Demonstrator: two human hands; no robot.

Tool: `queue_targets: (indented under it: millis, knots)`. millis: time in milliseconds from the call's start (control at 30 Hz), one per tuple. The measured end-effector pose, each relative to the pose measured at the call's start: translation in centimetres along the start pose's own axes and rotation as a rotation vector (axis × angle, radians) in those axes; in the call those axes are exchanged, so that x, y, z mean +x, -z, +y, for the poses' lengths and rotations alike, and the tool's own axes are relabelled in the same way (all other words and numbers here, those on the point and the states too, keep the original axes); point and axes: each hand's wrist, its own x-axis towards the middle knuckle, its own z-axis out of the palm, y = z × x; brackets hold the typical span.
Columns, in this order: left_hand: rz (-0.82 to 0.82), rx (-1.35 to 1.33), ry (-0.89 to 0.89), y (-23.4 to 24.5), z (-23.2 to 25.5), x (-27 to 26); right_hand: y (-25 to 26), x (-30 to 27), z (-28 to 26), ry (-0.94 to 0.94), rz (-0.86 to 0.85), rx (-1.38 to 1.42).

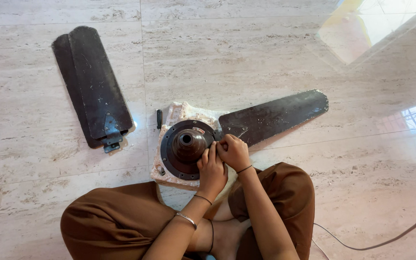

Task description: The person sits on the floor and attaches a fan blade to the fan motor housing using a screwdriver. They align the blade, insert screws, and tighten them to secure the blade in place.

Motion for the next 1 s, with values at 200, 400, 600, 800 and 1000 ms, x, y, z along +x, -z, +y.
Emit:
queue_targets:
  millis: [200, 400, 600, 800, 1000]
  knots:
    - [-0.01, -0.031, 0.015, 0.3, 0.0, -0.1, -0.5, -0.1, 0.3, -0.022, -0.073, 0.015]
    - [0.013, -0.04, -0.012, 0.5, 0.0, -0.2, -0.9, -0.4, 0.7, -0.012, -0.058, 0.009]
    - [0.004, -0.054, -0.014, 0.7, -0.1, -0.1, -1.5, -0.3, 1.0, 0.003, -0.02, -0.014]
    - [0.003, -0.049, -0.016, 0.4, -0.1, -0.3, -1.5, -0.2, 1.2, -0.034, -0.032, -0.128]
    - [-0.011, -0.049, -0.004, 0.4, 0.0, -0.1, -1.4, -0.1, 1.2, -0.085, -0.045, -0.073]
